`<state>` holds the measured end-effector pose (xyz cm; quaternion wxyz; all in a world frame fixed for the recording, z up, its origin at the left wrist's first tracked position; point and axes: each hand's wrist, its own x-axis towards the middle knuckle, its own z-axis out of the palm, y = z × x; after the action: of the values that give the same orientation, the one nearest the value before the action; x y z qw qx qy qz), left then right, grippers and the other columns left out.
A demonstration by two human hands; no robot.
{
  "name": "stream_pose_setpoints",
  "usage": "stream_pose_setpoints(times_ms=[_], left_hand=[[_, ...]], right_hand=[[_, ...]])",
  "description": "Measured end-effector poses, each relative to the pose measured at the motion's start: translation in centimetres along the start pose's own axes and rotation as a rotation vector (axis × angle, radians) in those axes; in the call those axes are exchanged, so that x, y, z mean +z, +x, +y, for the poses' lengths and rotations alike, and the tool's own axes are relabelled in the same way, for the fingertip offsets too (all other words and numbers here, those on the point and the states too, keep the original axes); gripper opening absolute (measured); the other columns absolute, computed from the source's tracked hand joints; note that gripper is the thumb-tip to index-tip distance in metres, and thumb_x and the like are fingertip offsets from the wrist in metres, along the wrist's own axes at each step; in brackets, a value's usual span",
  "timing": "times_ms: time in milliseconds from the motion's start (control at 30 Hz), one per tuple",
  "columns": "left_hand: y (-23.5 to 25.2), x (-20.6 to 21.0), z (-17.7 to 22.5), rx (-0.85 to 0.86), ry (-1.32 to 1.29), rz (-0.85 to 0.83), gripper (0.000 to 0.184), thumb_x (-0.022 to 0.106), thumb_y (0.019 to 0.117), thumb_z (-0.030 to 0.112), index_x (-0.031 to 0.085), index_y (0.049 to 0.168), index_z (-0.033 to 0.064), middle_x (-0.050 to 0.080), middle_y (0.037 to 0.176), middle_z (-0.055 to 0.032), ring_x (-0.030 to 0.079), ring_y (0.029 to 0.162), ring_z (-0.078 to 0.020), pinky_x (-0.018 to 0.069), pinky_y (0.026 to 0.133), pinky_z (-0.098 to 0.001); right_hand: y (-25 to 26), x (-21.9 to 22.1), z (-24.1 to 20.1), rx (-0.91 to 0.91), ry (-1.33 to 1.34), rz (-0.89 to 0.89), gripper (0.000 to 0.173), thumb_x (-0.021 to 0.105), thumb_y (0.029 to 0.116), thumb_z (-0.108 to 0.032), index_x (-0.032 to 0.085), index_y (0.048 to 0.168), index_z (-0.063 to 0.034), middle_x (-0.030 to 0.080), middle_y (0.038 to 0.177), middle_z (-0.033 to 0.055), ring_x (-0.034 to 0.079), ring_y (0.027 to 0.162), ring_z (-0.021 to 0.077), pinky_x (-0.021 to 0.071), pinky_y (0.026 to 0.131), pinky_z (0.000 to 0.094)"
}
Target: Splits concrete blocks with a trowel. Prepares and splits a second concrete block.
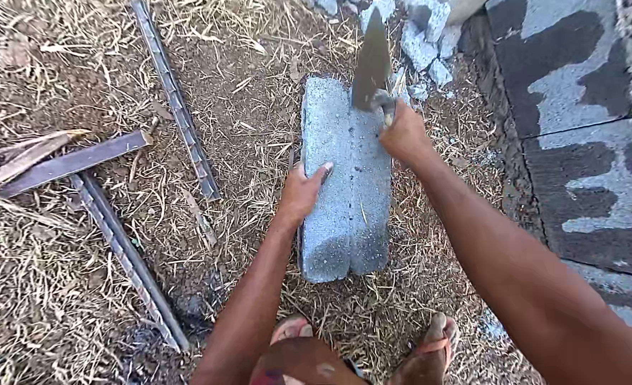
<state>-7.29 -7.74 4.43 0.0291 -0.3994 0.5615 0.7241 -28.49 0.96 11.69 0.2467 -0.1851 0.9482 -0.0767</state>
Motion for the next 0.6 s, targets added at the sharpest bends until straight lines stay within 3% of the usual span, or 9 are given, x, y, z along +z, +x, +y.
stream_pose_setpoints(times_ms=[67, 167, 233, 300, 367, 467, 533, 600], left_hand=[[0.0, -0.1, -0.1, 0.008, 0.002, -0.002, 0.049, 0.059, 0.1027, 0.046, 0.056, 0.138, 0.0119, 0.072, 0.114, -0.0113, 0.072, 0.095, -0.0219, 0.0605, 0.084, -0.0471], [-0.3, -0.2, -0.2, 0.018, 0.004, -0.004, 0.049, 0.06, 0.1024, 0.046, 0.057, 0.137, 0.0129, 0.072, 0.113, -0.0105, 0.073, 0.094, -0.0213, 0.0613, 0.083, -0.0464], [0.0, -0.1, -0.3, 0.041, 0.008, -0.001, 0.049, 0.059, 0.1027, 0.046, 0.058, 0.137, 0.0108, 0.072, 0.113, -0.0119, 0.072, 0.095, -0.0223, 0.0604, 0.085, -0.0478], [0.2, 0.0, -0.5, 0.052, 0.003, 0.002, 0.048, 0.059, 0.1033, 0.045, 0.058, 0.136, 0.0095, 0.072, 0.113, -0.0124, 0.072, 0.096, -0.0219, 0.0596, 0.087, -0.0474], [0.9, 0.0, -0.7, 0.057, -0.028, 0.004, 0.046, 0.06, 0.1034, 0.04, 0.058, 0.136, 0.0073, 0.072, 0.114, -0.0116, 0.072, 0.1, -0.0198, 0.0601, 0.09, -0.0448], [1.3, 0.1, -0.8, 0.046, -0.057, 0.007, 0.048, 0.062, 0.1029, 0.039, 0.056, 0.138, 0.0066, 0.071, 0.116, -0.0116, 0.071, 0.103, -0.019, 0.0595, 0.093, -0.0435], [1.4, 0.0, -0.5, 0.051, -0.039, -0.003, 0.049, 0.061, 0.1032, 0.04, 0.055, 0.139, 0.0071, 0.071, 0.117, -0.0113, 0.071, 0.103, -0.0189, 0.0599, 0.092, -0.0434], [1.2, 0.2, -0.2, 0.055, -0.03, -0.002, 0.048, 0.06, 0.1036, 0.041, 0.056, 0.139, 0.0079, 0.071, 0.117, -0.0113, 0.071, 0.103, -0.0191, 0.0601, 0.092, -0.0441]], right_hand=[[-0.5, 0.4, -0.6, -0.006, 0.042, 0.021, 0.055, 0.064, 0.0943, -0.011, 0.046, 0.145, -0.0011, 0.067, 0.115, 0.0298, 0.067, 0.106, 0.0483, 0.0521, 0.087, 0.0683], [-10.0, 3.5, 2.4, -0.021, 0.095, 0.017, 0.057, 0.06, 0.0981, -0.013, 0.038, 0.149, -0.0024, 0.067, 0.094, 0.0279, 0.069, 0.081, 0.0467, 0.0566, 0.067, 0.0647], [-13.7, 4.0, 4.0, 0.064, 0.019, -0.08, 0.052, 0.06, 0.0989, -0.014, 0.043, 0.148, -0.0043, 0.069, 0.091, 0.0237, 0.07, 0.084, 0.0428, 0.0559, 0.076, 0.0616], [-13.4, 3.0, 4.1, 0.069, -0.061, -0.141, 0.052, 0.06, 0.0997, -0.014, 0.046, 0.148, -0.0047, 0.07, 0.093, 0.026, 0.07, 0.088, 0.0462, 0.0541, 0.079, 0.0645], [-10.2, 2.3, 4.1, 0.01, -0.062, -0.075, 0.048, 0.063, 0.0977, -0.015, 0.049, 0.142, -0.0038, 0.069, 0.094, 0.0282, 0.07, 0.086, 0.0487, 0.0541, 0.073, 0.0679], [-5.0, 1.2, 1.8, 0.02, -0.032, -0.019, 0.053, 0.064, 0.094, -0.012, 0.049, 0.144, -0.0023, 0.068, 0.111, 0.0305, 0.067, 0.102, 0.0502, 0.0517, 0.085, 0.0703], [-6.2, 1.9, 1.6, 0.029, 0.024, 0.011, 0.055, 0.064, 0.0948, -0.01, 0.046, 0.146, -0.0019, 0.068, 0.109, 0.03, 0.068, 0.1, 0.0492, 0.0536, 0.083, 0.0684], [-11.3, 3.3, 2.8, 0.017, 0.061, 0.012, 0.055, 0.062, 0.098, -0.013, 0.041, 0.147, -0.0018, 0.068, 0.096, 0.029, 0.07, 0.085, 0.0484, 0.0561, 0.07, 0.0662]])
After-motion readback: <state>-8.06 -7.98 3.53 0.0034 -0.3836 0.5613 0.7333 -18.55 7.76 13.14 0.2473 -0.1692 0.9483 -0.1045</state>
